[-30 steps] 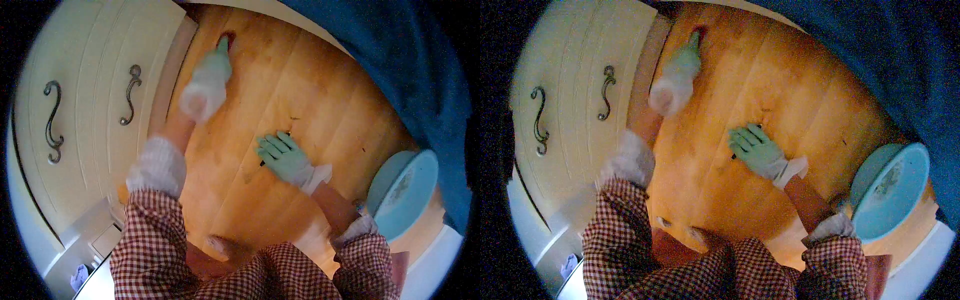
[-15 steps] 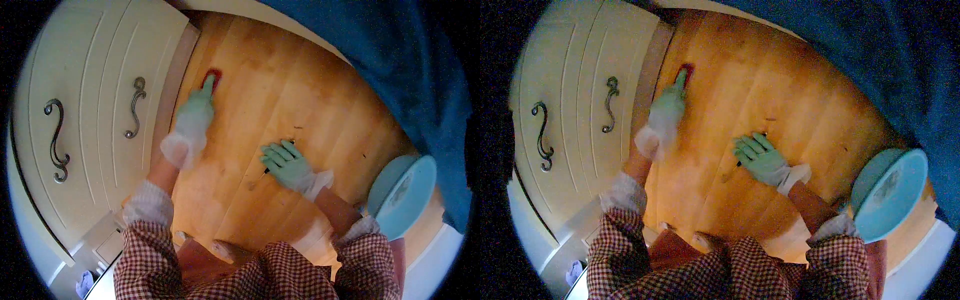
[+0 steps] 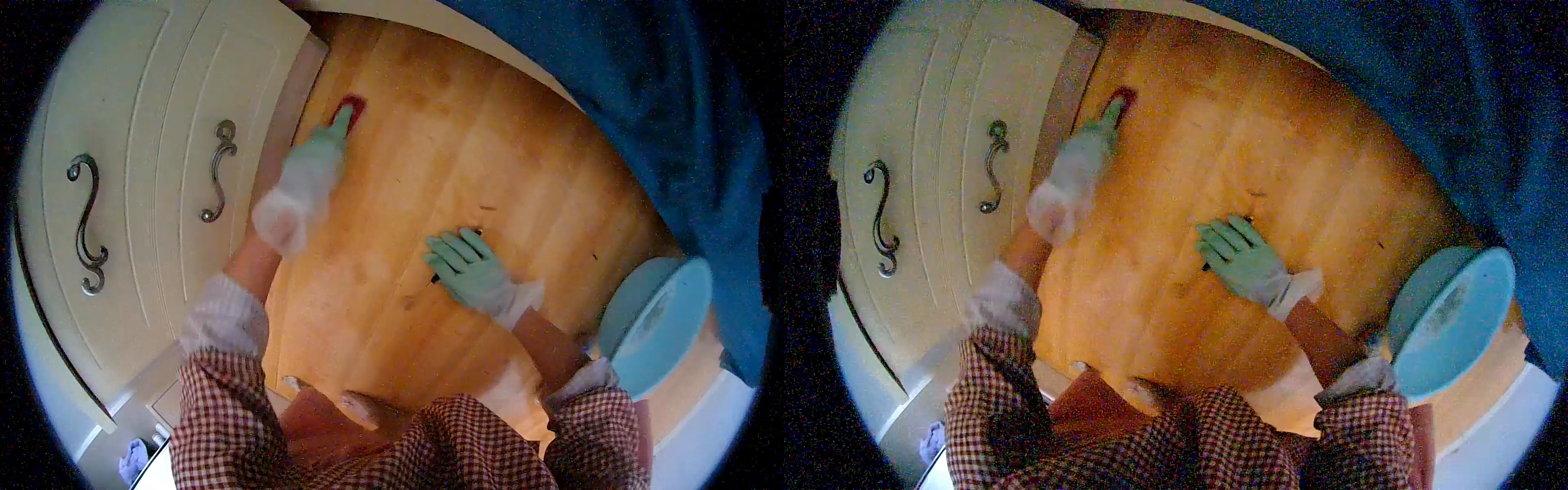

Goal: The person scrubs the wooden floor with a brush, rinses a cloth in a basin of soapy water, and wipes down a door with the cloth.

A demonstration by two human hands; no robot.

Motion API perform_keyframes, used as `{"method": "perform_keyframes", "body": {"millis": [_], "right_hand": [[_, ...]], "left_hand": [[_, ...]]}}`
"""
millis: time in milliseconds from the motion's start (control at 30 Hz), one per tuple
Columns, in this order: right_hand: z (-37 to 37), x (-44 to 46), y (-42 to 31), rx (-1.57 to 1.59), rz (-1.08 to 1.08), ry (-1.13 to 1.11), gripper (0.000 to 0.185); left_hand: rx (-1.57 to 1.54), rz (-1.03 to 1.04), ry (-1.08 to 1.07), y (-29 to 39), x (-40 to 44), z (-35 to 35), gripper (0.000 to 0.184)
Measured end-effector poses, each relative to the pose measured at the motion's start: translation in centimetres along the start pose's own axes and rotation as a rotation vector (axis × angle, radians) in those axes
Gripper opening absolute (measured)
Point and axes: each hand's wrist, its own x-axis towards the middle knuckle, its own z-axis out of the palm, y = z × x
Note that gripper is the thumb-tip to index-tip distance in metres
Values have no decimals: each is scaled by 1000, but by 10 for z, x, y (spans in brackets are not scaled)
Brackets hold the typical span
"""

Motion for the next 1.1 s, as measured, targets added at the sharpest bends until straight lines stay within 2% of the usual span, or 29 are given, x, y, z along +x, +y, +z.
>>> {"method": "perform_keyframes", "body": {"millis": [100, 267, 333, 433, 533, 600, 700, 767, 867, 967, 1033, 1100], "right_hand": [[0, -2, -4, -1, -15, -23, 41], [9, -9, 7, -47, -75, -19, 42], [6, -5, 11, -40, -49, -21, 41], [4, -4, 9, -19, -36, -18, 41], [0, -3, 8, -28, -23, -5, 40], [2, 1, 6, -47, -30, 7, 40], [6, -2, 5, -77, -42, 15, 38], [8, -4, 6, -71, -41, 6, 38], [12, -5, 7, -73, -49, 55, 38], [6, -3, 5, -28, -12, 13, 39], [1, -3, 7, -31, -22, -28, 39], [2, -3, 6, -21, -18, -35, 39]], "left_hand": [[20, -5, 96, 5, -4, -9, 59], [-7, 169, 331, 15, 147, -29, 59], [-2, 208, 380, 23, 183, -41, 58], [1, 231, 376, 21, 165, -32, 58], [25, 217, 267, 3, 72, 0, 58], [59, 141, 181, -3, 9, 14, 57], [75, -30, 80, -1, -36, 8, 58], [3, 131, 264, -12, 0, 18, 51], [-15, 209, 352, 0, 93, -4, 44], [-19, 259, 426, 19, 177, -27, 38], [-16, 266, 469, 20, 184, -30, 35], [-39, 285, 491, 10, 154, -21, 31]]}}
